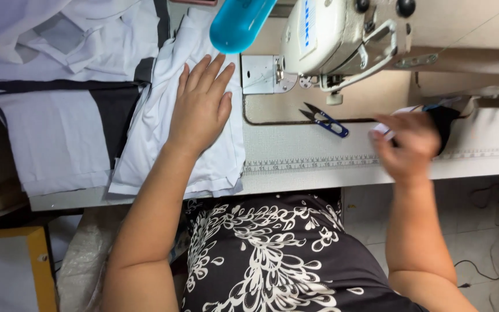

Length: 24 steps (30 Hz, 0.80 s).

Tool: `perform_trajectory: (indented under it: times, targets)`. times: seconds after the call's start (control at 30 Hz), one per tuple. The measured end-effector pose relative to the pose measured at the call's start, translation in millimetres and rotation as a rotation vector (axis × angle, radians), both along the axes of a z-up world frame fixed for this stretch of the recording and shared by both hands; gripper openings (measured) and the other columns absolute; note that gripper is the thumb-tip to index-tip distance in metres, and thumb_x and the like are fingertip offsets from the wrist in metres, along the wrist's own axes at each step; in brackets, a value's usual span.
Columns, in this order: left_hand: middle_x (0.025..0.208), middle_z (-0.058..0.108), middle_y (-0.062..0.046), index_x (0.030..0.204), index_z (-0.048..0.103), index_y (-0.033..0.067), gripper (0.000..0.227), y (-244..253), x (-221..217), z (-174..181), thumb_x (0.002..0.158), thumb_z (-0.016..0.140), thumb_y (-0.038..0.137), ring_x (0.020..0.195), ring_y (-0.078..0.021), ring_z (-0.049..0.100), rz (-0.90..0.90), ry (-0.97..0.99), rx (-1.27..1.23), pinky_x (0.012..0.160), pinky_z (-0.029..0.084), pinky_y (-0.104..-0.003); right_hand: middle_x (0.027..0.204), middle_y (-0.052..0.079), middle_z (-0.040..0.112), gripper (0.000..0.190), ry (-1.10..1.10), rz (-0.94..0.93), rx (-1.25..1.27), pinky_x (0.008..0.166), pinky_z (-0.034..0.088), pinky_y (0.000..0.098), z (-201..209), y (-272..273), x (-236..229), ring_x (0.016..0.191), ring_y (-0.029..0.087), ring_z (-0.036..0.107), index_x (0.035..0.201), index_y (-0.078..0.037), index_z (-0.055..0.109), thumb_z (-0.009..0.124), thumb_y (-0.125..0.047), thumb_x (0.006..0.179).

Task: A person uses an industrial sewing machine to join fabric pieces and trims excess thread with small scissors.

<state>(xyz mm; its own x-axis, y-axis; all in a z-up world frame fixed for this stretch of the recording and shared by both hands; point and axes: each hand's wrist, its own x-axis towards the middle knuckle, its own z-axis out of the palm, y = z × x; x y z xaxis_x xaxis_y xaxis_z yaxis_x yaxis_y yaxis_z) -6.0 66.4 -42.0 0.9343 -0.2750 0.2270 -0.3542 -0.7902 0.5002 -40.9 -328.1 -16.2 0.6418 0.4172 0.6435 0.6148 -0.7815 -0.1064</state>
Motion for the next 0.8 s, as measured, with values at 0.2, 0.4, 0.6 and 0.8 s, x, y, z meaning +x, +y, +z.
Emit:
perform_trajectory:
  times: [0.2,0.4,0.6,0.8]
  targets:
    - [0.135,0.050,-0.016,0.119,0.063,0.0015,0.030,-3.2,-2.0,5.7,0.089,0.060,-0.005,0.122,-0.0359,0.048,-0.010,-0.197,-0.092,0.105,0.037,-0.054,0.099,0.013,0.050,0.035,0.500,-0.123,-0.081,0.080,0.042,0.0420,-25.5,53.9,3.5,0.087,0.032,0.047,0.121,-0.005,0.065,0.074,-0.012,0.089]
    - [0.084,0.052,-0.003,0.090,0.064,0.0084,0.024,-23.6,-11.0,3.4,0.080,0.076,0.027,0.082,-0.0218,0.056,0.181,-0.049,-0.072,0.072,0.050,-0.033,0.086,0.005,0.061,0.012,0.538,-0.151,-0.282,0.066,0.054,0.0267,1.0,75.6,6.2,0.077,0.021,0.065,0.098,-0.008,0.069,0.070,-0.018,0.091]
    - [0.085,0.049,-0.008,0.094,0.061,0.0004,0.018,-29.4,-10.2,-5.2,0.080,0.070,0.007,0.078,-0.0240,0.056,0.237,-0.085,-0.057,0.070,0.050,-0.034,0.090,0.023,0.066,0.022,1.480,0.068,0.516,0.068,0.055,0.0339,5.4,120.4,-3.2,0.063,0.021,0.065,0.104,0.004,0.046,0.055,0.002,0.083]
    - [0.081,0.051,-0.001,0.090,0.062,0.0094,0.012,-22.5,-8.8,-18.9,0.080,0.070,0.009,0.075,-0.0165,0.058,0.264,-0.194,-0.108,0.069,0.050,-0.025,0.095,0.025,0.068,0.071,1.822,0.550,0.932,0.069,0.061,0.0330,-0.7,155.4,-9.4,0.083,0.027,0.072,0.145,-0.008,0.015,0.050,0.002,0.084]
